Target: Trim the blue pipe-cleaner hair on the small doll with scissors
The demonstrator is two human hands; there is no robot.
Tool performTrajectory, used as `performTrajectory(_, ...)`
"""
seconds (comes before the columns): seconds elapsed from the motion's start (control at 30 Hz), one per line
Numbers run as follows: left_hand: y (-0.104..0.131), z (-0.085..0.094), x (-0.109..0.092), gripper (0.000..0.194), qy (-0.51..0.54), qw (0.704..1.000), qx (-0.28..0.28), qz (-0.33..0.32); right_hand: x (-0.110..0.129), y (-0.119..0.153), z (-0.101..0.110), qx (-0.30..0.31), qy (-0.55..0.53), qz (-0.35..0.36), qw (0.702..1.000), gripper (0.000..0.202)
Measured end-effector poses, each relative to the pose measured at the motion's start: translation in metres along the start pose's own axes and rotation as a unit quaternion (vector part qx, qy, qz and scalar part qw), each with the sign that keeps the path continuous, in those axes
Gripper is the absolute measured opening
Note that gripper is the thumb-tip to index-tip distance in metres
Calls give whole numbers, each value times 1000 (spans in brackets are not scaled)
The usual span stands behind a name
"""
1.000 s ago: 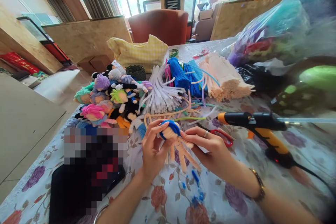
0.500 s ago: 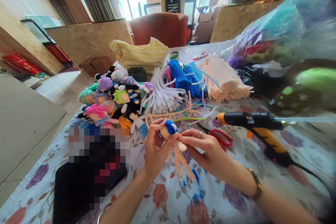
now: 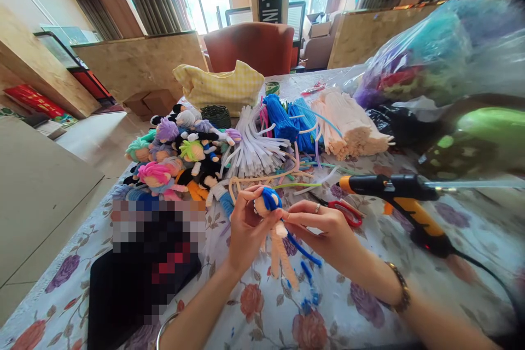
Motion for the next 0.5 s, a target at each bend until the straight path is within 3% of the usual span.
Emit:
performTrajectory(0.1,-1,1,-2,34,1,1000,-5,-10,-5,2,6,-3,27,-29,999,14)
performTrajectory(0.2,-2,2,-3,32,-11,999,-6,-32,-19,6,20,4,119,-79,990,14)
performTrajectory(0.27,-3,3,-3,31,-23,998,-3,-50,-35,11,34,12,215,-125,968,13)
performTrajectory(0.33,-3,4,-3,31,-31,997,-1,-64,-56,19,42,60,330,-180,925,12)
performTrajectory(0.5,-2,4,-4,30,-44,996,7,-78,-91,39,59,86,378,-248,888,14)
Point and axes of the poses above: each hand's wrist, its own y-axis away from the middle knuckle, its own z-axis out of the back of the hand, x = y × z, the point moved 8 cm from there along -y, towards the middle knuckle, and after that the axes turned 8 degrees about -z, right-handed, at the moved point
